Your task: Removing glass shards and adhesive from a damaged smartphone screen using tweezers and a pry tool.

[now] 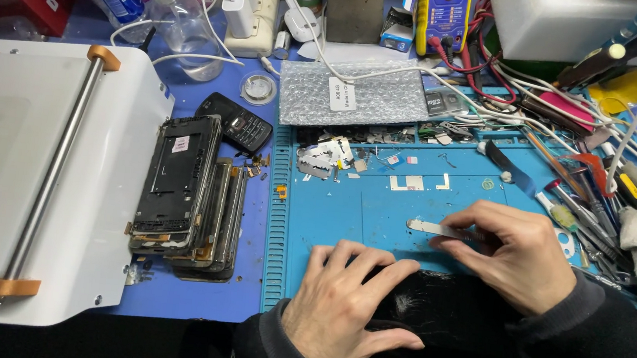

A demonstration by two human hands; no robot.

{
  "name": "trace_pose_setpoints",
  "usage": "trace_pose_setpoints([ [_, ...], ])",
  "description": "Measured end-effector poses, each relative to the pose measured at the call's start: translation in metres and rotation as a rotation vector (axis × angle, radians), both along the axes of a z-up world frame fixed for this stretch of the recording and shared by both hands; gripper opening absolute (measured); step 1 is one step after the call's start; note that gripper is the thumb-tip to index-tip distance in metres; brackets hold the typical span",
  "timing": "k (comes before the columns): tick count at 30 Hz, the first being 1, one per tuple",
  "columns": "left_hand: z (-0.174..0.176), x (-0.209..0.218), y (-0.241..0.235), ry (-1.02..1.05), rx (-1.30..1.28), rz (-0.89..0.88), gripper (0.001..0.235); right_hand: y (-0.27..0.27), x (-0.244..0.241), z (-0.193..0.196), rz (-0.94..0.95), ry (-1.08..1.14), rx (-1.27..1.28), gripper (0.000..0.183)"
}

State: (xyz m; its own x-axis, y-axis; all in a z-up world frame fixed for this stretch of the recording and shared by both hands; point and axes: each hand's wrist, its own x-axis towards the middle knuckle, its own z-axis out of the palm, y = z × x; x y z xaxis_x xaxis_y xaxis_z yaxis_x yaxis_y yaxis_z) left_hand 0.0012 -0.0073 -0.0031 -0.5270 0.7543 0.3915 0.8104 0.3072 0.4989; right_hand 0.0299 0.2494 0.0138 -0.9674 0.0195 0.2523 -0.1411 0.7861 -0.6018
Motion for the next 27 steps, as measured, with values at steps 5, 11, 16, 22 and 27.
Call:
trace_pose_setpoints([
  [5,0.0,0.0,0.0,0.008,-0.001,-0.001,0.075,-0.002,-0.003,0.0,0.002,0.022,0.017,0.026],
  [11,0.0,0.0,0.0,-0.004,-0.01,0.0,0.075,0.004,0.002,-0.007,-0.026,-0.009,-0.021,0.026],
  [16,0.002,0.0,0.0,-0.009,-0.011,-0.002,0.074,0.008,0.009,0.001,-0.064,-0.149,-0.078,0.027],
  [22,0.001,0.001,0.001,-0.01,0.005,0.002,0.073,0.026,0.032,-0.017,-0.115,-0.144,-0.619,0.02],
  [27,0.003,0.001,0.002,-0.01,-0.008,0.007,0.072,0.024,0.038,-0.005,-0.106,0.118,-0.696,0.013],
])
